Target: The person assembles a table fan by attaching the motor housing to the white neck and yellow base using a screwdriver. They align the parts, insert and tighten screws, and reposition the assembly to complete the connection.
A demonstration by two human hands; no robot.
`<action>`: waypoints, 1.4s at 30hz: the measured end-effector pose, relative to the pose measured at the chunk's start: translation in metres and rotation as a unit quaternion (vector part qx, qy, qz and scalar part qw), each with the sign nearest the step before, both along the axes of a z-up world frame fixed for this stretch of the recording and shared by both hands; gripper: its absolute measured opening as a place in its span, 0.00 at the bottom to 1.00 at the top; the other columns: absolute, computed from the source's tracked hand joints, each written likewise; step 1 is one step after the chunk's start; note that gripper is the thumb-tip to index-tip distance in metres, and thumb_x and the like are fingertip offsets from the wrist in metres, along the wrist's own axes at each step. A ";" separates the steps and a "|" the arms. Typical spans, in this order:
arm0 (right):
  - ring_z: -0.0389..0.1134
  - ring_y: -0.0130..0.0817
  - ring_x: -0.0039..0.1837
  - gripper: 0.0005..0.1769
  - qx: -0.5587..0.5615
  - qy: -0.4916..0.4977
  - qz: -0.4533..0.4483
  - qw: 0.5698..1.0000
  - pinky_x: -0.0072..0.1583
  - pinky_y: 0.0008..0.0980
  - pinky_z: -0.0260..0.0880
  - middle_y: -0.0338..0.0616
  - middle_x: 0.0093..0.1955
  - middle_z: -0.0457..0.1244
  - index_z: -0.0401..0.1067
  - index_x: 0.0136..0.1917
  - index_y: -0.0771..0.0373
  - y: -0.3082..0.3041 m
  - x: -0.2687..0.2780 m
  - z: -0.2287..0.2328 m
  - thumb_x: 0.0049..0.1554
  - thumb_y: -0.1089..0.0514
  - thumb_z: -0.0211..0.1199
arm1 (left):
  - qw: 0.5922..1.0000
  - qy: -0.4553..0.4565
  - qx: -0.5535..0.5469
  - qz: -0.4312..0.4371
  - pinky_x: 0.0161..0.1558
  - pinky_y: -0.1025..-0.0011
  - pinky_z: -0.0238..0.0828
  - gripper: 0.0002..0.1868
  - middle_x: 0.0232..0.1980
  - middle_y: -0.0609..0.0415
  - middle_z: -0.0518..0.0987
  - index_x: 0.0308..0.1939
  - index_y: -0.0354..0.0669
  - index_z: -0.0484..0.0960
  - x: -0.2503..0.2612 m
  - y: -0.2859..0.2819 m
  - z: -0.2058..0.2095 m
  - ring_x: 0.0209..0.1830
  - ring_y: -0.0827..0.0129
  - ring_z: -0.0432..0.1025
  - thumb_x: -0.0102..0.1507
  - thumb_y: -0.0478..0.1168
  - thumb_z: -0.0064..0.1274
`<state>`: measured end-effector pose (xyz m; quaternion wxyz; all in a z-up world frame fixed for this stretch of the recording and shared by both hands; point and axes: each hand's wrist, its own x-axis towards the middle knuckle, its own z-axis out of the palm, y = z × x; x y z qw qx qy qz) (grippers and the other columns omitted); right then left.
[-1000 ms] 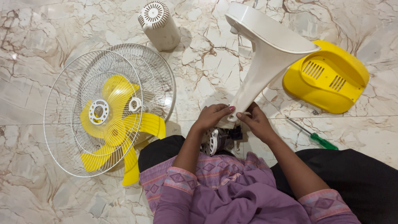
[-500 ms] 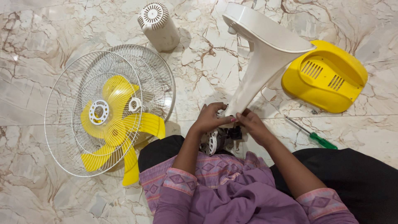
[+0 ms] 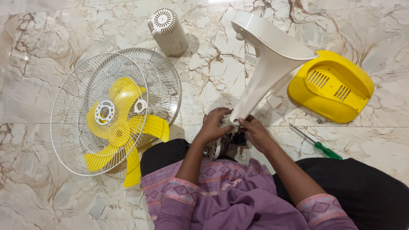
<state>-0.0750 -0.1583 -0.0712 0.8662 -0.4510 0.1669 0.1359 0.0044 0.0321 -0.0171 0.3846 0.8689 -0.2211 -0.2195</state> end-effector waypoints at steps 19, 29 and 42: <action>0.69 0.31 0.58 0.26 -0.034 0.003 -0.021 0.999 0.59 0.33 0.69 0.43 0.58 0.69 0.70 0.65 0.69 -0.006 -0.002 0.005 0.58 0.52 0.66 | 0.684 0.266 -0.650 0.197 0.64 0.71 0.73 0.18 0.62 0.46 0.73 0.59 0.33 0.71 -0.046 -0.009 0.066 0.72 0.43 0.67 0.66 0.20 0.50; 0.69 0.28 0.57 0.24 -0.067 0.014 -0.028 0.997 0.57 0.31 0.69 0.40 0.56 0.69 0.73 0.62 0.67 -0.007 -0.004 -0.003 0.56 0.53 0.67 | 0.581 0.331 -0.696 0.260 0.63 0.72 0.69 0.19 0.63 0.44 0.71 0.58 0.32 0.70 -0.044 -0.013 0.066 0.71 0.41 0.66 0.65 0.18 0.45; 0.68 0.29 0.57 0.21 -0.073 0.018 -0.031 0.997 0.57 0.32 0.69 0.41 0.55 0.69 0.73 0.60 0.67 -0.011 -0.004 -0.016 0.56 0.55 0.68 | 0.612 0.285 -0.698 0.238 0.62 0.72 0.75 0.19 0.63 0.46 0.73 0.57 0.38 0.72 -0.047 -0.011 0.058 0.71 0.42 0.66 0.66 0.18 0.46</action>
